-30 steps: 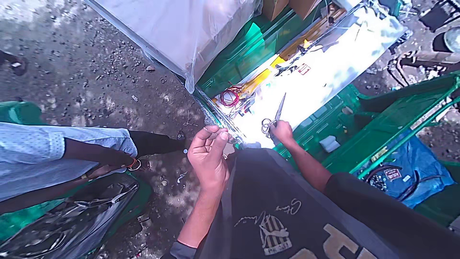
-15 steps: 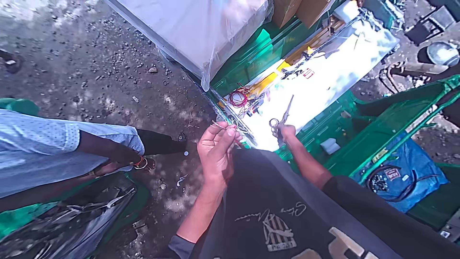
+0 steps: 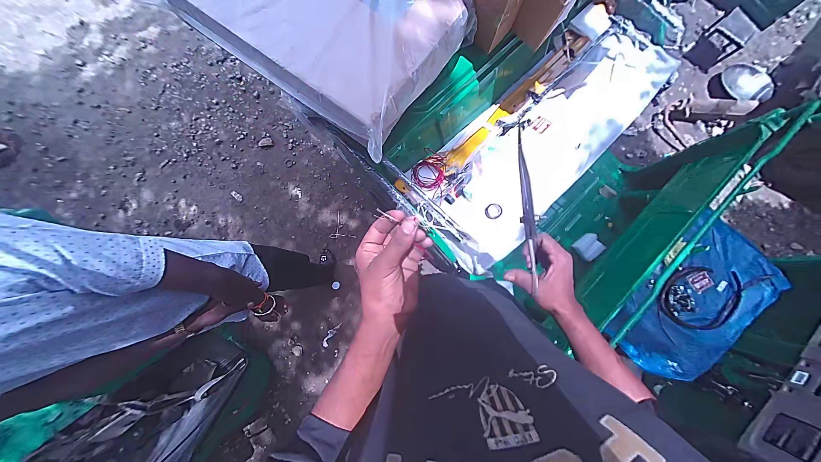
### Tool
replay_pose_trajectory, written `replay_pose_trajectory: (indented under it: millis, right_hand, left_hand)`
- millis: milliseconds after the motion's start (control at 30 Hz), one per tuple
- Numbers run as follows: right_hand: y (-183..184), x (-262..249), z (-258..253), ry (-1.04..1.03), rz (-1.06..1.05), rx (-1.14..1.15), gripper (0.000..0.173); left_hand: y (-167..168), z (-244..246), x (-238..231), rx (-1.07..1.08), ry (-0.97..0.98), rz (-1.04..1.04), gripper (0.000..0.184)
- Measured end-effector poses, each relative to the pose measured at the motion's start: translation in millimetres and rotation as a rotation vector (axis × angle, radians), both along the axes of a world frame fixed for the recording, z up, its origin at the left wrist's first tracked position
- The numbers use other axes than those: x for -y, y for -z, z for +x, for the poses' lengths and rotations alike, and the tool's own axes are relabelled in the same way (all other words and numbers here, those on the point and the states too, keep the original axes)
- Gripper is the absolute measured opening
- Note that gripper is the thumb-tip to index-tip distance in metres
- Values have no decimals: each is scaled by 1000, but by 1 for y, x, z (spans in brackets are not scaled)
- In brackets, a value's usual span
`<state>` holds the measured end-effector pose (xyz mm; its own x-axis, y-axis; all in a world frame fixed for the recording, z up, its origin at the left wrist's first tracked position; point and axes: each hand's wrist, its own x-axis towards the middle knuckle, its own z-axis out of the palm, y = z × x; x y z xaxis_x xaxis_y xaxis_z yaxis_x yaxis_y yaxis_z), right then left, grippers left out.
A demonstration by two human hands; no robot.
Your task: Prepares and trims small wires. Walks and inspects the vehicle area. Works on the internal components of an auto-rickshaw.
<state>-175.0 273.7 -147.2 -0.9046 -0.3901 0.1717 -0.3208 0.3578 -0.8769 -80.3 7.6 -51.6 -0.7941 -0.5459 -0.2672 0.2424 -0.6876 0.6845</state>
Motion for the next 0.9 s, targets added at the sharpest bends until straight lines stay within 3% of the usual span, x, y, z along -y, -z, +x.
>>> replay_pose_trajectory:
  millis: [100,233,667,900]
  right_hand:
    - [-36,34,13,16,172,-360,76]
    - [-44,54,24,63,274,-562,82]
    - [-35,61,38,95,296,-681,74]
    - [-33,62,33,93,284,-694,69]
  left_hand:
    - [-1,3,0,-44,57,49,15]
    - [-4,10,4,-63,70,84,17]
    - [-5,36,0,-188,204,218,20]
    - [3,36,-7,-206,219,193,22]
